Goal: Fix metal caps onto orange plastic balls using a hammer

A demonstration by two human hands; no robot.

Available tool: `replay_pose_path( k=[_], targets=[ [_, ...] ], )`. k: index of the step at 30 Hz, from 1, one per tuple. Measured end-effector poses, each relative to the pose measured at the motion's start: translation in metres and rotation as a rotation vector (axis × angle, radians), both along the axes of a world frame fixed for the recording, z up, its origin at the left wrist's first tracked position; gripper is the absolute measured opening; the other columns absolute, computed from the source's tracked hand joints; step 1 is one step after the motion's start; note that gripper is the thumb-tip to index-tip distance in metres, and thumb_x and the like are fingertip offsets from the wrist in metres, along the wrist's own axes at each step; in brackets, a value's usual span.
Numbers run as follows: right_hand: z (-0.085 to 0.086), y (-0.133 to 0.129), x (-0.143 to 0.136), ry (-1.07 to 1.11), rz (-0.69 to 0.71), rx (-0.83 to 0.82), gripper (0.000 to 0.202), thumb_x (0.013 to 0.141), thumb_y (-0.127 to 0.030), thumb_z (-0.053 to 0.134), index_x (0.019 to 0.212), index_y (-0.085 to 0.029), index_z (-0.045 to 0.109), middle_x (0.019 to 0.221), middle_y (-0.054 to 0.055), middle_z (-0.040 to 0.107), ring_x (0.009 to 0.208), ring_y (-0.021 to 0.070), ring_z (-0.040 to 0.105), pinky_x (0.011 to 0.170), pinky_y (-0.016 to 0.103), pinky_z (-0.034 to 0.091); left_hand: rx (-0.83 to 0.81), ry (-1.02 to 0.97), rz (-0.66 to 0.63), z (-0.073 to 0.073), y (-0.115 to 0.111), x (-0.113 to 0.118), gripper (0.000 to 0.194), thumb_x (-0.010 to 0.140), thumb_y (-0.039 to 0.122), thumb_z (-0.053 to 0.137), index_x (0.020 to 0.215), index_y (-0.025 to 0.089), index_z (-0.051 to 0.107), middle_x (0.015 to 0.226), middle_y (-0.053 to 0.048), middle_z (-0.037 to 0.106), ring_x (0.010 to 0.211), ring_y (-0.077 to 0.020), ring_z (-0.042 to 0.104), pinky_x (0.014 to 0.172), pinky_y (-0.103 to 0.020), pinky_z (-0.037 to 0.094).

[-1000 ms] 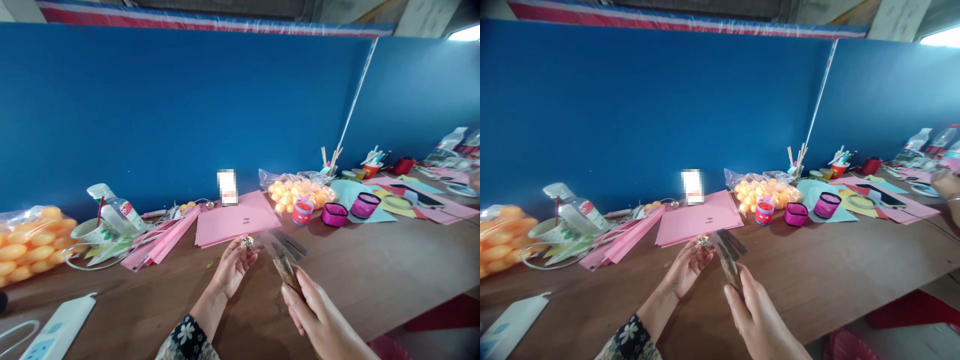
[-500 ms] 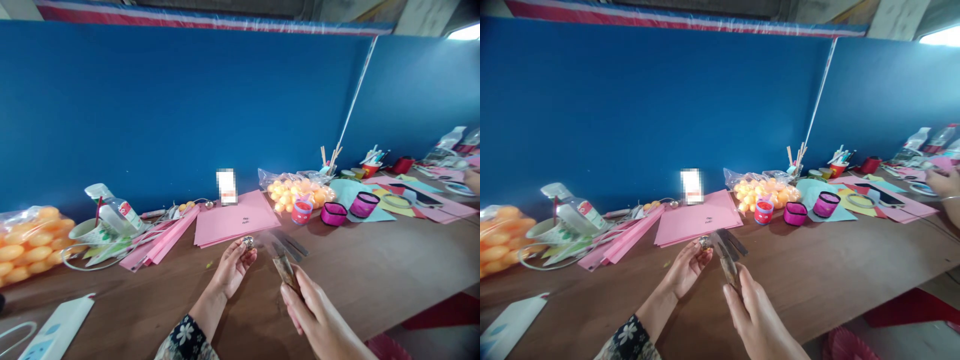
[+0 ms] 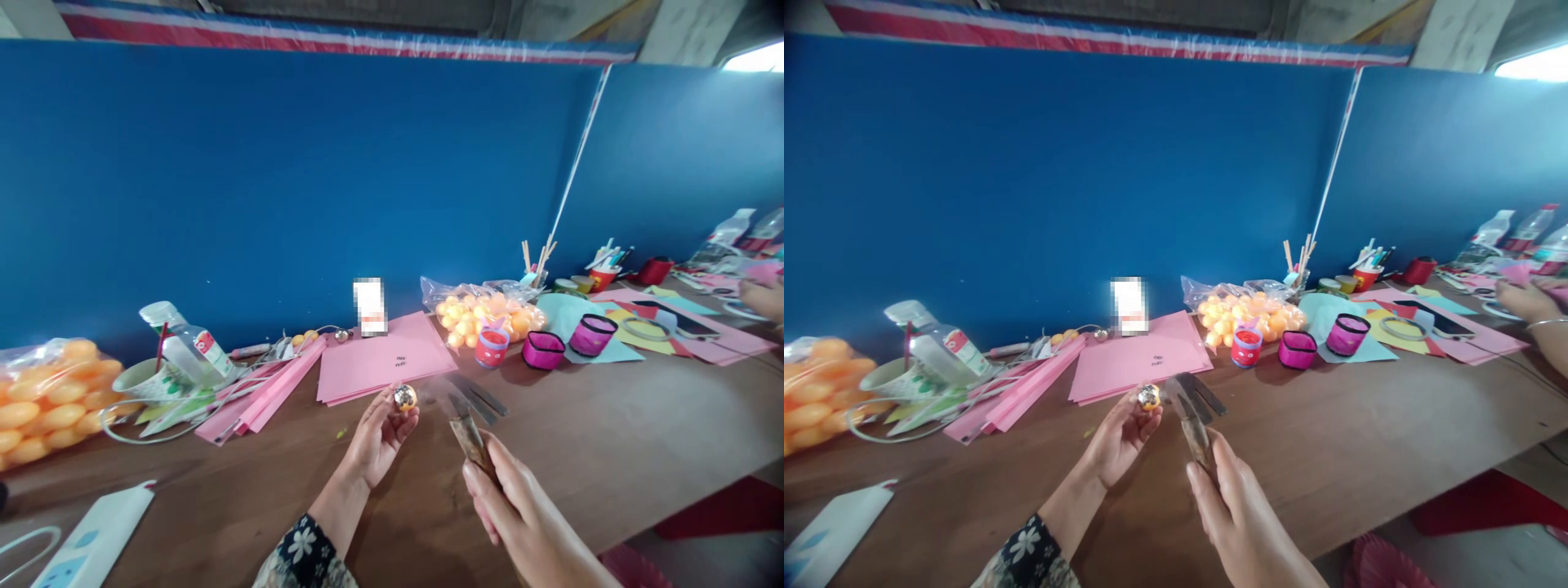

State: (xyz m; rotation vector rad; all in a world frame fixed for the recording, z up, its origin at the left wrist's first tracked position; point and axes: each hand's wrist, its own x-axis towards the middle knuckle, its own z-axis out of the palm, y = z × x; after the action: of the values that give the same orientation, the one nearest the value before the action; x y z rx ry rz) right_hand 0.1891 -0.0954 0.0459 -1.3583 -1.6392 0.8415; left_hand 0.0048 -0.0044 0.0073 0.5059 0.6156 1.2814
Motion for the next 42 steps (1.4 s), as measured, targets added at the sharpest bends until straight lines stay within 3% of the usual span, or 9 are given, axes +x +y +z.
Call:
replay_pose_path(
  k=[3, 15, 22, 27, 35, 42],
  targets=[
    [0.0, -0.001, -0.001, 0.013, -0.019, -0.012, 0.05, 0.082, -0.053, 0.042, 0.115, -0.015, 0.048, 0.054, -0.003, 0.051, 0.045, 0.0132, 0.049, 0.052, 0.027, 0.049, 0.005, -0.012, -0.015, 0.002, -0.001, 0.0, 0.034, 0.077, 0.025, 0.059, 0.111, 0.018, 0.057, 0.088, -0.006, 0.067, 0.076, -0.0132, 0.065, 0.075, -0.026, 0.052],
    [-0.008, 0.003, 0.001, -0.053, -0.011, 0.063, 0.048, 0.083, -0.048, 0.045, 0.117, -0.014, 0.046, 0.056, -0.001, 0.054, 0.051, 0.0153, 0.054, 0.062, 0.03, 0.051, -0.005, 0.027, -0.01, 0.005, -0.003, 0.003, 0.042, 0.074, 0.021, 0.063, 0.115, 0.02, 0.055, 0.089, -0.005, 0.068, 0.08, -0.0146, 0.065, 0.083, -0.029, 0.048],
    [0.0, 0.004, -0.001, -0.021, -0.015, 0.007, 0.044, 0.083, -0.049, 0.045, 0.112, -0.016, 0.05, 0.057, 0.0, 0.054, 0.05, 0.0152, 0.053, 0.056, 0.028, 0.05, 0.081, 0.002, -0.003, 0.004, -0.002, 0.004, 0.026, 0.071, 0.014, 0.065, 0.096, 0.018, 0.063, 0.094, -0.004, 0.065, 0.083, -0.0117, 0.061, 0.084, -0.026, 0.045],
    [-0.001, 0.005, 0.002, -0.003, 0.041, 0.008, 0.043, 0.083, -0.048, 0.045, 0.113, -0.018, 0.05, 0.058, 0.0, 0.054, 0.05, 0.015, 0.052, 0.054, 0.028, 0.049, 0.066, 0.001, 0.032, 0.002, -0.001, 0.003, 0.026, 0.067, 0.01, 0.068, 0.09, 0.019, 0.064, 0.096, -0.002, 0.065, 0.082, -0.0105, 0.06, 0.085, -0.027, 0.043],
    [0.006, 0.006, 0.0, -0.005, 0.039, -0.019, 0.045, 0.084, -0.047, 0.043, 0.117, -0.016, 0.046, 0.06, 0.0, 0.053, 0.051, 0.0145, 0.052, 0.051, 0.026, 0.049, 0.09, 0.012, 0.041, -0.003, 0.001, 0.003, 0.027, 0.067, 0.006, 0.067, 0.091, 0.02, 0.063, 0.096, -0.001, 0.064, 0.084, -0.0092, 0.059, 0.086, -0.025, 0.043],
    [0.001, 0.005, 0.004, -0.01, 0.074, -0.003, 0.035, 0.086, -0.046, 0.041, 0.105, -0.019, 0.051, 0.054, -0.002, 0.05, 0.046, 0.0134, 0.048, 0.051, 0.026, 0.047, 0.076, 0.013, 0.051, -0.004, 0.002, 0.002, 0.029, 0.068, 0.006, 0.066, 0.093, 0.019, 0.063, 0.094, 0.0, 0.064, 0.085, -0.0091, 0.059, 0.086, -0.025, 0.044]
  ],
)
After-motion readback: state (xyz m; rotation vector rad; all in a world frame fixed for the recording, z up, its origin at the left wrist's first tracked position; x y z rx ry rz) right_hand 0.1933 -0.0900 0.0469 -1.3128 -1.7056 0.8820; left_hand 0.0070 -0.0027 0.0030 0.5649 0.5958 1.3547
